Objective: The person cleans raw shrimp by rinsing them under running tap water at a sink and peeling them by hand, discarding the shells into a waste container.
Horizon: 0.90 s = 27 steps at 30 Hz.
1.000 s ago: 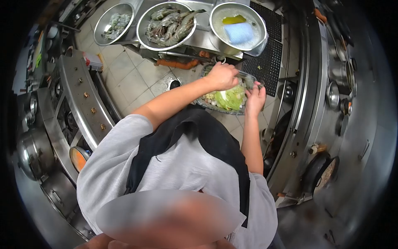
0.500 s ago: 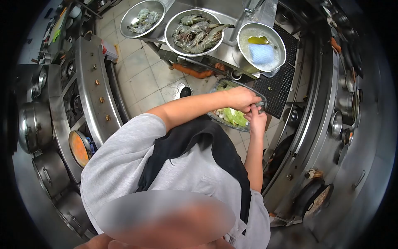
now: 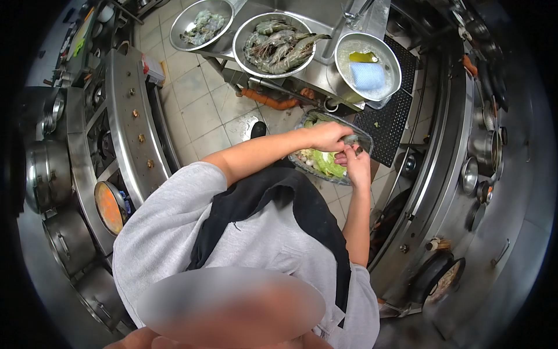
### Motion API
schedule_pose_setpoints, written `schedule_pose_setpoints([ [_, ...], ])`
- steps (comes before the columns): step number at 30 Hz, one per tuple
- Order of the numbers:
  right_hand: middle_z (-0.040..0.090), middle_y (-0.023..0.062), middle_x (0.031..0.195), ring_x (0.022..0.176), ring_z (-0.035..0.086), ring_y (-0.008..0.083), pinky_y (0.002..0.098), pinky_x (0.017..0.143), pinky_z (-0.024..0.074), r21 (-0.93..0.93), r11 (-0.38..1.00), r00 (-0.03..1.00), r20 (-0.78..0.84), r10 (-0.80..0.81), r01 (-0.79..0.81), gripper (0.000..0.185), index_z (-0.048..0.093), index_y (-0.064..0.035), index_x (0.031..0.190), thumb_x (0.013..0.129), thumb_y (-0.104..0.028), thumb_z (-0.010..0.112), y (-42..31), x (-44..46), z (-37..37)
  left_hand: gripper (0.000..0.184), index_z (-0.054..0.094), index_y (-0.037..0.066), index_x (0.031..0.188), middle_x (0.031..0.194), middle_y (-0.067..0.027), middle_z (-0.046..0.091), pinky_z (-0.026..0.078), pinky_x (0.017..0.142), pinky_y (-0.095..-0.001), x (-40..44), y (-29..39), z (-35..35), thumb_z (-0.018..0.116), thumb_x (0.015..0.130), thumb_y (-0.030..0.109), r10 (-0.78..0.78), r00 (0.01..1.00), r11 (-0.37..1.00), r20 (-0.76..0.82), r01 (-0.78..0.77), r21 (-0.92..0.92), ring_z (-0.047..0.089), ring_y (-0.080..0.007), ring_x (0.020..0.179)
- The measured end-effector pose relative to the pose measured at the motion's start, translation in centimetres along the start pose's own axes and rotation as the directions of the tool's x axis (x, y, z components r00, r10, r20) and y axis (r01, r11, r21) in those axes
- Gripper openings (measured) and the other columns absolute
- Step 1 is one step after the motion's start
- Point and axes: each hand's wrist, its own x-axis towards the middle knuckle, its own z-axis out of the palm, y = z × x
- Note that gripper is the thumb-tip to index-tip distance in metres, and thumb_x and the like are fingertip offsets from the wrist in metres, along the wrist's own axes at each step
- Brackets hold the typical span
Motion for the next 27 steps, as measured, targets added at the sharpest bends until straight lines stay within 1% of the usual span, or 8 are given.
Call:
schedule_pose_setpoints([
  [4, 0.070, 0.0111, 0.080, 0.067, 0.070, 0.0190, 0.0300, 0.064, 0.0570, 0.220, 0.969, 0.993, 0.055, 0.105, -0.114, 0.023, 0.061, -0.0016, 0.107, 0.100, -0.023, 0.057, -1.5, -1.3, -0.7, 0.028, 0.064, 0.003, 0.110, 0.090, -0.0169, 0.071, 0.054, 0.069, -0.0409, 0.7, -3.1, 1.1, 0.059, 0.084, 0.010, 0.089, 0.990, 0.993, -0.114, -0.097, -0.071, 0.069, -0.0309, 0.077],
  [6, 0.069, 0.0089, 0.083, 0.067, 0.069, 0.0192, 0.0327, 0.065, 0.0584, 0.564, 0.824, 0.992, 0.123, -0.029, -0.046, 0.027, 0.059, -0.0022, 0.116, 0.100, -0.024, 0.058, -0.1, -0.9, -1.6, 0.021, 0.064, 0.003, 0.108, 0.087, -0.0067, 0.070, 0.052, 0.062, -0.0303, 0.8, -3.5, 1.7, 0.056, 0.089, 0.004, -0.078, 0.997, 0.671, 0.019, 0.066, -0.738, 0.065, -0.0153, 0.070],
  [8, 0.068, 0.0057, 0.085, 0.070, 0.068, 0.0192, 0.0341, 0.068, 0.0592, 0.735, 0.677, 0.985, 0.143, -0.101, -0.037, 0.037, 0.051, -0.0056, 0.131, 0.100, -0.025, 0.059, 0.9, 0.0, -1.7, 0.015, 0.062, 0.006, 0.109, 0.088, 0.0000, 0.068, 0.050, 0.061, -0.0234, 1.0, -3.6, 2.3, 0.060, 0.095, 0.009, -0.043, 0.999, 0.463, 0.001, 0.021, -0.886, 0.061, -0.0071, 0.070],
  [11, 0.066, 0.0073, 0.097, 0.082, 0.067, 0.0162, 0.0302, 0.069, 0.0568, 0.535, 0.838, 0.972, -0.234, 0.027, 0.105, 0.044, 0.048, -0.0057, 0.137, 0.098, -0.020, 0.063, -0.3, 0.4, -0.1, 0.016, 0.063, 0.009, 0.104, 0.081, 0.0019, 0.067, 0.049, 0.059, -0.0227, 0.7, -1.9, 1.3, 0.071, 0.093, 0.018, -0.162, 0.987, 0.581, -0.005, 0.091, -0.809, 0.059, -0.0053, 0.066],
  [13, 0.064, 0.0099, 0.113, 0.097, 0.063, 0.0152, 0.0256, 0.083, 0.0514, 0.173, 0.914, 0.833, -0.498, -0.241, 0.367, 0.048, 0.050, -0.0004, 0.137, 0.096, -0.017, 0.068, 0.4, 0.9, 0.6, 0.020, 0.060, 0.009, 0.087, 0.072, 0.0016, 0.064, 0.044, 0.053, -0.0236, 1.0, -1.8, 1.7, 0.076, 0.086, 0.020, -0.209, 0.972, 0.569, -0.105, 0.033, -0.822, 0.055, -0.0057, 0.059],
  [20, 0.070, 0.0041, 0.103, 0.089, 0.062, 0.0085, 0.0238, 0.081, 0.0489, 0.267, 0.921, 0.950, -0.210, -0.232, 0.284, 0.027, 0.065, 0.0001, 0.118, 0.095, -0.013, 0.067, -0.7, 0.2, -0.2, 0.015, 0.061, 0.007, 0.089, 0.074, 0.0041, 0.061, 0.042, 0.057, -0.0213, 1.1, -0.7, 0.4, 0.071, 0.093, 0.017, -0.142, 0.988, 0.728, -0.061, 0.063, -0.683, 0.052, -0.0036, 0.064],
  [22, 0.070, 0.0014, 0.101, 0.087, 0.062, 0.0066, 0.0221, 0.077, 0.0479, 0.330, 0.898, 0.943, -0.259, -0.210, 0.291, 0.023, 0.067, -0.0020, 0.115, 0.095, -0.015, 0.066, -1.0, -0.3, -0.8, 0.016, 0.063, 0.004, 0.088, 0.076, 0.0021, 0.064, 0.045, 0.061, -0.0231, 1.3, -1.6, 0.2, 0.070, 0.090, 0.018, -0.124, 0.974, 0.909, -0.188, 0.035, -0.416, 0.055, -0.0055, 0.067],
  [27, 0.071, 0.0008, 0.104, 0.092, 0.064, 0.0085, 0.0238, 0.078, 0.0493, 0.349, 0.891, 0.933, -0.312, -0.181, 0.290, 0.028, 0.065, -0.0036, 0.118, 0.096, -0.020, 0.067, -0.6, -1.3, -3.2, 0.027, 0.069, 0.006, 0.094, 0.091, -0.0096, 0.074, 0.053, 0.077, -0.0387, 1.5, -3.8, 0.1, 0.070, 0.087, 0.032, -0.200, 0.965, 0.975, -0.167, 0.213, 0.061, 0.069, -0.0243, 0.082],
])
